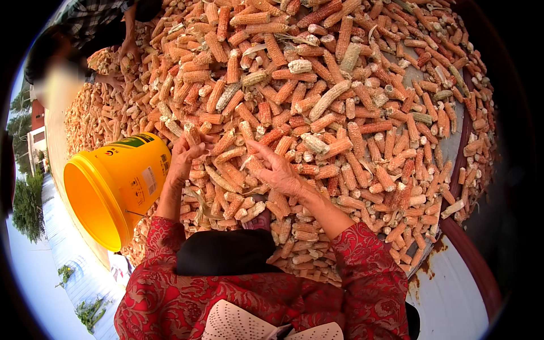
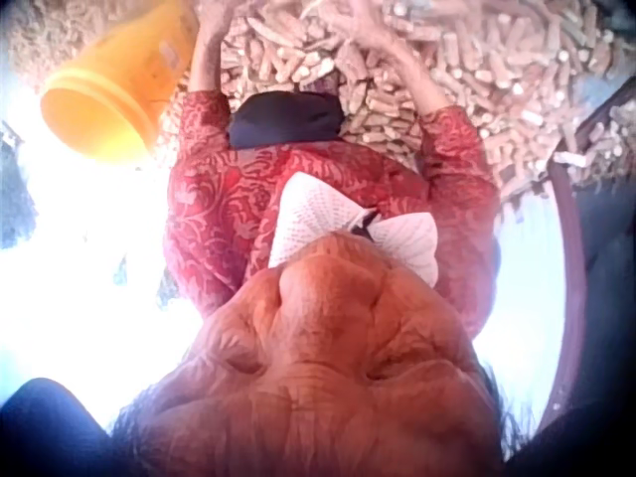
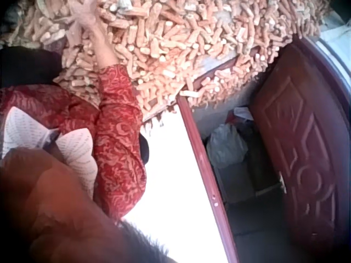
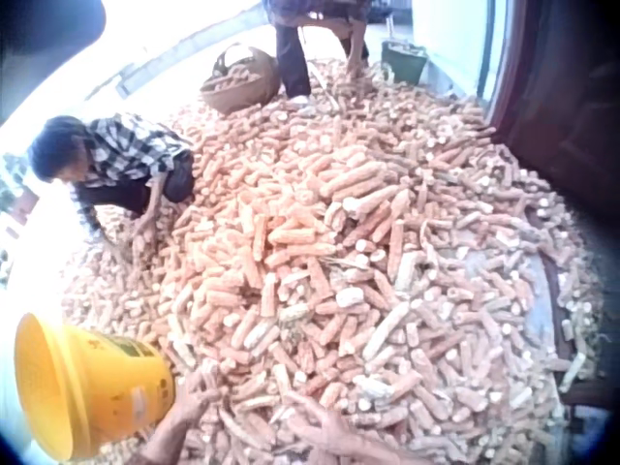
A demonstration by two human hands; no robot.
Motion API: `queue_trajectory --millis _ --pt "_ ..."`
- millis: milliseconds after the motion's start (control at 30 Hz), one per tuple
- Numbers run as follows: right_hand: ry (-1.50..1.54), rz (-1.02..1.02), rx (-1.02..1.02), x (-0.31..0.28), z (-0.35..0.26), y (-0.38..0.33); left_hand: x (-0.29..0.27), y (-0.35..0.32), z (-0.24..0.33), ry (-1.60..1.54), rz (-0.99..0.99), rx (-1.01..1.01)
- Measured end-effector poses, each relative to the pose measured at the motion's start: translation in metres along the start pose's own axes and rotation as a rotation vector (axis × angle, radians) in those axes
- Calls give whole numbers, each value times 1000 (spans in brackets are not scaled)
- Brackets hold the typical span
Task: The person stands on a large pile of corn cobs inside a container and uses both hands to pick up and move the cobs into a yellow bucket. Another person is visible in the background performing a similar task.
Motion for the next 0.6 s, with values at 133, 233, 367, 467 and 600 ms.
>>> queue_trajectory --millis 133,233,367,467,600 --pt "-322 304 -83 -96 -44 27 38 76 65 613 -32 232" --pt "-518 537 -190 -154 -93 40 47 133 86 989 11 407" --pt "-722 498 -153 -190 -106 75 54 175 77 916 2 206" --pt "-974 459 -40 -207 -66 94 73 201 68 843 -26 98" --pt "-998 303 64 -192 -68 101 62 196 79 783 -151 -87"
Point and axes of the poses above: each hand's wrist, its own y-axis towards the middle knuckle, its own x-axis out of the palm, z = x × y, the point moved 6 cm from there along y, towards the middle knuckle, and after that the axes turned 3 degrees about -x, right-handed, at the moved point
